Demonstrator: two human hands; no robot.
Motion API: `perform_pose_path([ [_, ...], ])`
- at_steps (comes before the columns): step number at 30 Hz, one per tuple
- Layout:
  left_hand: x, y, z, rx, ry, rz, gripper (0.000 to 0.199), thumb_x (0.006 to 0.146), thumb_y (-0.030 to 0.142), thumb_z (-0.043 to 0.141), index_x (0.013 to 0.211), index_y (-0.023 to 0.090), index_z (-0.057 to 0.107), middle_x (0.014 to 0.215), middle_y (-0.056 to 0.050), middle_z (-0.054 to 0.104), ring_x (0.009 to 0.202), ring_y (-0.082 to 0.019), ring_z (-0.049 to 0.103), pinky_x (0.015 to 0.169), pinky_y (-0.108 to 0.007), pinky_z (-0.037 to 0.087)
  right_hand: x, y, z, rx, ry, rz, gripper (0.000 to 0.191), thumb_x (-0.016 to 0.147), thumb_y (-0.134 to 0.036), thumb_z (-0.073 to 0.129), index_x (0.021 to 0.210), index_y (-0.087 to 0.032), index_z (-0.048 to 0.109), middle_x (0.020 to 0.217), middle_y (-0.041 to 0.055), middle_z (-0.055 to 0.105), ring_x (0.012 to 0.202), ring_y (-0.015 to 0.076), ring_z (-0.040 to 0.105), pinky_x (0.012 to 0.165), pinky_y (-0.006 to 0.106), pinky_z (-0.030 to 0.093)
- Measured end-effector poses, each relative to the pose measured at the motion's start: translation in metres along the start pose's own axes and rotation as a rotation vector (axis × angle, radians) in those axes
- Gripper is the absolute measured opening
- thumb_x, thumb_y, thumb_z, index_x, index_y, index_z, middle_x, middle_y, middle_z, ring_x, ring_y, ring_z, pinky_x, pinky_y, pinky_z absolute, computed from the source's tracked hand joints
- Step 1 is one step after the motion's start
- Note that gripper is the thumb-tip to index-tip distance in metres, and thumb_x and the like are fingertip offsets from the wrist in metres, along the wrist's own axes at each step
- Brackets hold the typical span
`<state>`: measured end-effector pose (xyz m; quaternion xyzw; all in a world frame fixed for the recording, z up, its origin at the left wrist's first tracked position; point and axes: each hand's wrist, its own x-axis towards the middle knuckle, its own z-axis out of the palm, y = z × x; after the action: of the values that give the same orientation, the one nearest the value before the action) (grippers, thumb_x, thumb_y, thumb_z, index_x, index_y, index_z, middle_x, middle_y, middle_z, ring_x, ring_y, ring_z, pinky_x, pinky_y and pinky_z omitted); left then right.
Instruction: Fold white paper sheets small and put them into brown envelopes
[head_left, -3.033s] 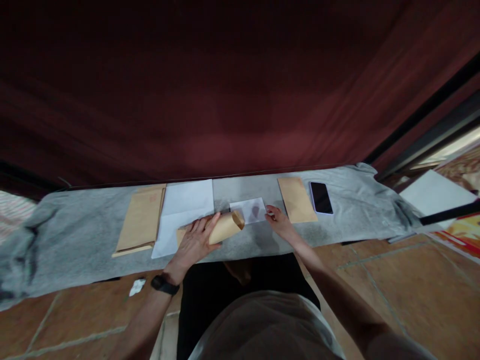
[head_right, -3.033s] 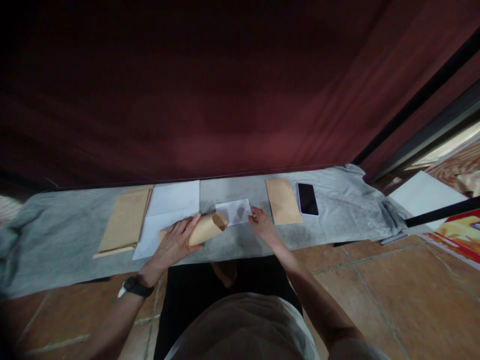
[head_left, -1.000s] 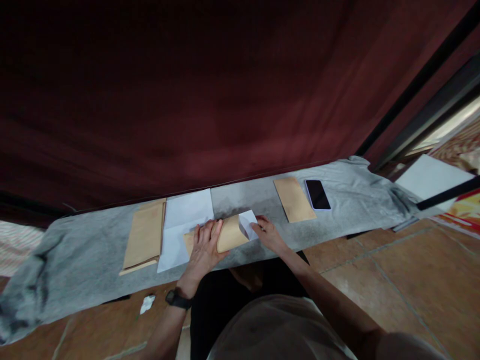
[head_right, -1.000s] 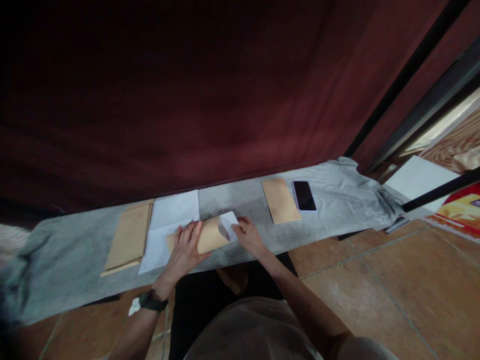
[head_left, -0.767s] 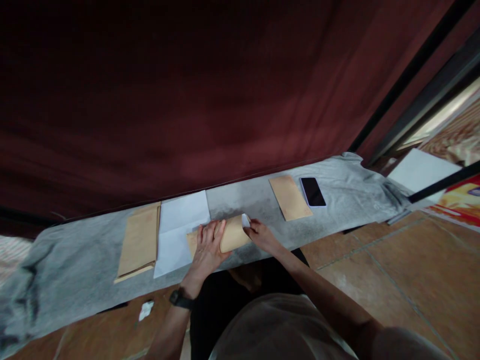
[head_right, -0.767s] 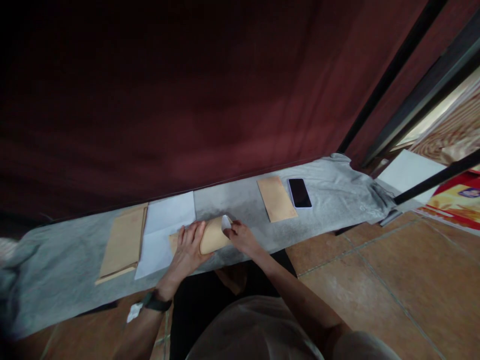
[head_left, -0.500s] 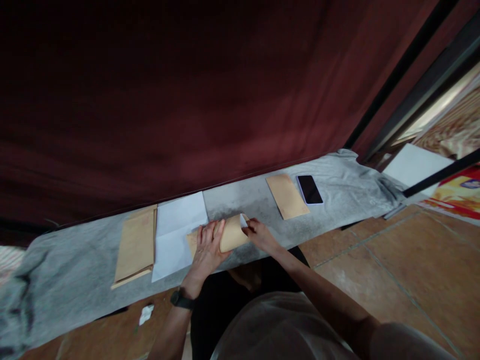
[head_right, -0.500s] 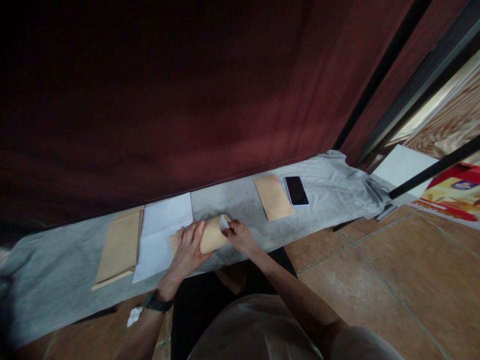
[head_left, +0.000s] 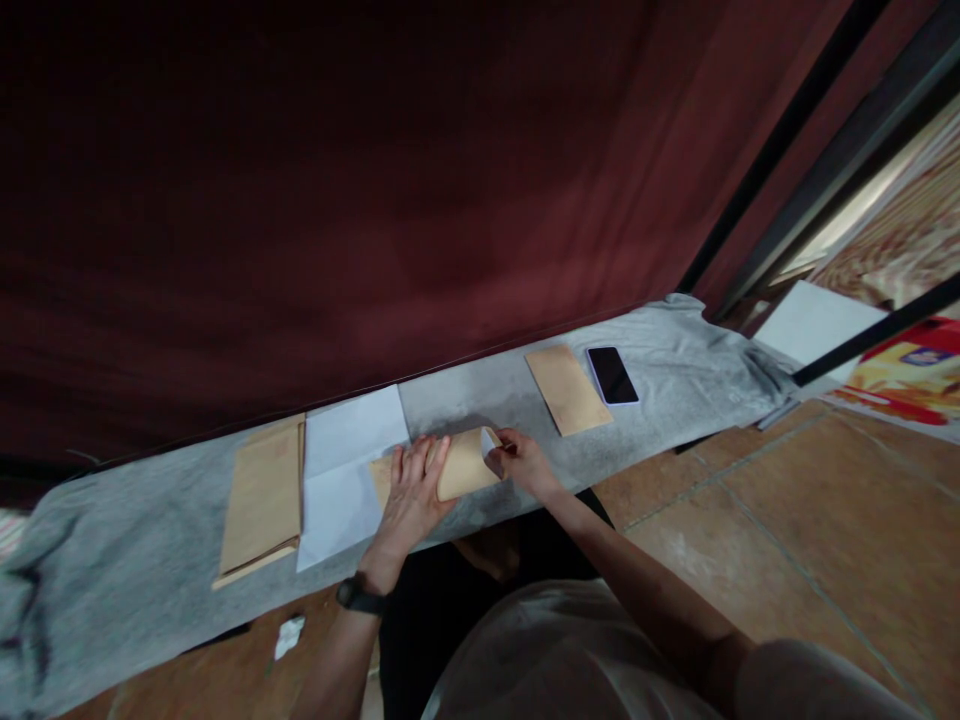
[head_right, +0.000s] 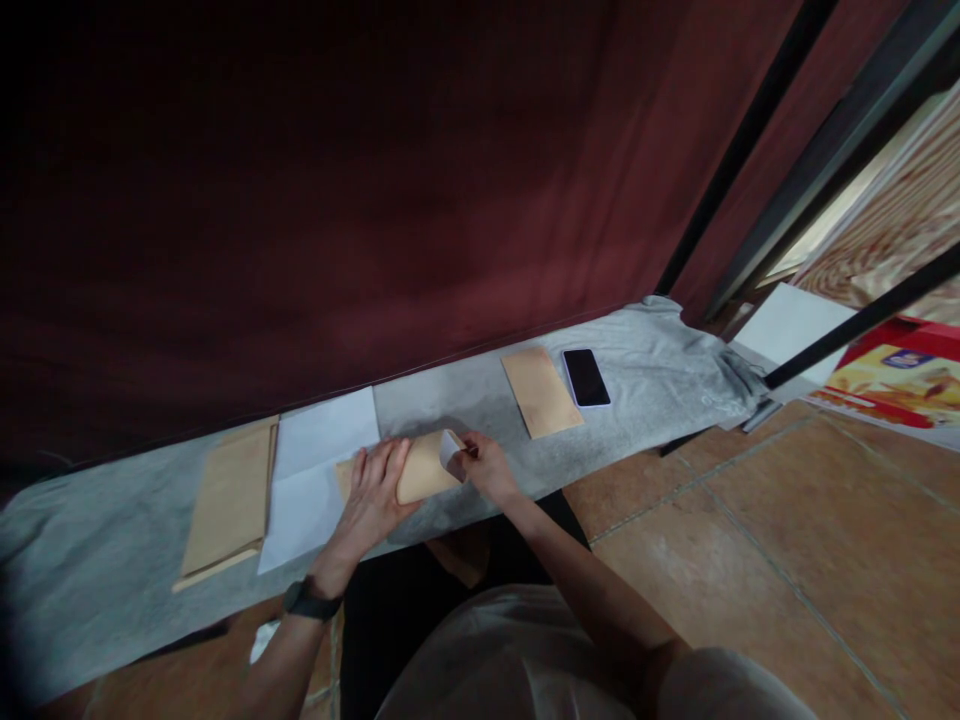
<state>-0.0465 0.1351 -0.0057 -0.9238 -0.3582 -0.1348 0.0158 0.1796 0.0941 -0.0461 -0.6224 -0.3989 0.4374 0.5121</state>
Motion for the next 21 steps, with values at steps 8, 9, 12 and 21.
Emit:
perform_pose_path([
  [8,0.005,0.009,0.004,-0.213,0.128,-0.106,0.088,0.087,0.043,0.071,0.159,0.024,0.025,0.167,-0.018,0.022,0.155,-0.038,0.018,0.124,-0.063,0.013,0.016,0.008,-0.008,0.364,0.072,0.113,0.014,0.063,-0.032,0.07,0.071,-0.022,0.063,0.063,-0.0043,0.062,0.059,0.0137,0.056,0.056,0.024,0.044],
  [9,0.002,0.015,0.01,-0.302,0.187,-0.193,0.087,0.087,0.045,0.071,0.159,0.024,0.026,0.167,-0.017,0.022,0.155,-0.037,0.018,0.124,-0.061,0.015,0.016,0.01,-0.008,0.394,0.095,0.123,0.017,0.063,-0.034,0.071,0.073,-0.023,0.062,0.064,-0.0042,0.062,0.06,0.0142,0.057,0.056,0.025,0.044],
  [12,-0.008,0.04,0.031,-0.715,0.368,-0.603,0.083,0.087,0.051,0.07,0.156,0.024,0.032,0.16,-0.017,0.034,0.15,-0.034,0.032,0.121,-0.053,0.031,0.016,0.017,-0.006,0.48,0.163,0.152,0.025,0.062,-0.037,0.072,0.076,-0.024,0.057,0.069,-0.0036,0.064,0.063,0.0159,0.061,0.056,0.026,0.048],
  [21,0.022,0.092,0.053,-1.837,0.204,-1.128,0.065,0.082,0.019,0.077,0.14,0.022,0.048,0.097,-0.006,0.075,0.087,-0.019,0.075,0.083,-0.033,0.06,-0.002,0.025,0.013,0.587,0.165,0.137,0.036,0.06,-0.039,0.078,0.086,-0.022,0.06,0.083,0.0006,0.071,0.073,0.0182,0.067,0.064,0.03,0.056],
])
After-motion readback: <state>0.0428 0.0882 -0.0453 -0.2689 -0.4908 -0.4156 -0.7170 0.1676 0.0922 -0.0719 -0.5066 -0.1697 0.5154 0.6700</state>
